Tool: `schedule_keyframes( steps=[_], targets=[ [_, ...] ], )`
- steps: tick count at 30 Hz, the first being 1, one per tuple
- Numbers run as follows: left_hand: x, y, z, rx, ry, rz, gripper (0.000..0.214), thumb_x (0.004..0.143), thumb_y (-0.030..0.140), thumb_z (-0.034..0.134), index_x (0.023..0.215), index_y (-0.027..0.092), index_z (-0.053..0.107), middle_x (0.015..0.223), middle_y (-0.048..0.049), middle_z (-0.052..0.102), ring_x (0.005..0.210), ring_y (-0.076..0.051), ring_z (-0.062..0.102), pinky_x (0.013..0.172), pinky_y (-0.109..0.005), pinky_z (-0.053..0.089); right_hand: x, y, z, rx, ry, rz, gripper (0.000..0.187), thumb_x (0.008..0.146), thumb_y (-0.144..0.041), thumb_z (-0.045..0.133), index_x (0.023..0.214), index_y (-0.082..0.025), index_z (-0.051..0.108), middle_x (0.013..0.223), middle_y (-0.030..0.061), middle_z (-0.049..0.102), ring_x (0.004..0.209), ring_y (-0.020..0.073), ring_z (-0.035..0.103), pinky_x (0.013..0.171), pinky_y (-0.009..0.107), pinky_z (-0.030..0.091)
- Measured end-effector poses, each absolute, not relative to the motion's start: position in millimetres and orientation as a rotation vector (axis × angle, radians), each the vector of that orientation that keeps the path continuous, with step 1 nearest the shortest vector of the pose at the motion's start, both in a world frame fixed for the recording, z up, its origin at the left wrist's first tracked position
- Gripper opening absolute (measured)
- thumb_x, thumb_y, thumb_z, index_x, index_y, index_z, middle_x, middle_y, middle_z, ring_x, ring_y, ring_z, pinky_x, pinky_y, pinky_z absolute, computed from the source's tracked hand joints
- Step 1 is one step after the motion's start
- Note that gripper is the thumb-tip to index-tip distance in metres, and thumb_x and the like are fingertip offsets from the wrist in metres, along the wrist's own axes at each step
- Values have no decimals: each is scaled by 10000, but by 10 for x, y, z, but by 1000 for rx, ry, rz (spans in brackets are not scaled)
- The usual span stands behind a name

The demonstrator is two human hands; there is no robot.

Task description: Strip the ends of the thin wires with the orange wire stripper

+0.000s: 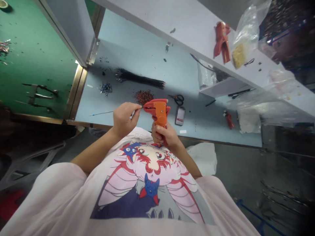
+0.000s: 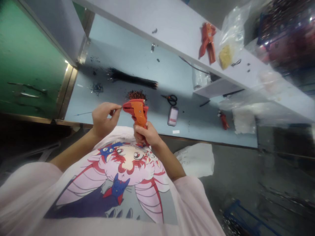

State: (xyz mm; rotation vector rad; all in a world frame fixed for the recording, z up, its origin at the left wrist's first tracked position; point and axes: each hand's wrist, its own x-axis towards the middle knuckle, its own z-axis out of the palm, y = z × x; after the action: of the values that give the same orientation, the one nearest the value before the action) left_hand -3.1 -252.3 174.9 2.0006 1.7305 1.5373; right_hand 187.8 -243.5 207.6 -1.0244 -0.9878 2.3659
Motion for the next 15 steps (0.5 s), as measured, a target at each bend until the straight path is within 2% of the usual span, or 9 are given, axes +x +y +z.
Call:
schedule_keyframes(
  steps=[3, 5, 9, 15],
  targets=[
    [-47, -2519, 1740, 1974, 1776, 1520, 94, 852, 218, 526, 837, 188, 614, 690, -24, 639, 601, -114, 531, 622, -248, 419, 1900, -2401, 2063, -965, -1023, 2357, 443, 660, -479, 735, 873, -164, 509, 640, -18, 560, 506, 104, 532, 482, 244, 479],
    [-66, -2523, 1741, 1943, 1811, 1522, 88, 847, 219, 532, 825, 188, 610, 668, -15, 621, 571, -109, 500, 612, -248, 407, 1941, -2367, 2062, -909, -1041, 2355, 537, 618, -474, 758, 983, -160, 521, 807, 37, 608, 701, 171, 611, 624, 315, 535],
    [-88, -2545, 1757, 1938, 1814, 1542, 65, 836, 210, 543, 818, 190, 603, 669, -7, 617, 562, -106, 484, 608, -245, 404, 1987, -2289, 2059, -923, -1073, 2237, 470, 668, -415, 729, 1017, -183, 518, 870, 39, 593, 777, 189, 603, 680, 348, 537],
    [-21, -2576, 1781, 2094, 1695, 1513, 54, 827, 184, 553, 846, 195, 603, 694, -17, 642, 630, -119, 546, 638, -248, 414, 1817, -2212, 2101, -1119, -1385, 1647, 290, 730, -325, 702, 931, -199, 536, 836, 40, 585, 787, 178, 568, 718, 346, 523]
  ],
)
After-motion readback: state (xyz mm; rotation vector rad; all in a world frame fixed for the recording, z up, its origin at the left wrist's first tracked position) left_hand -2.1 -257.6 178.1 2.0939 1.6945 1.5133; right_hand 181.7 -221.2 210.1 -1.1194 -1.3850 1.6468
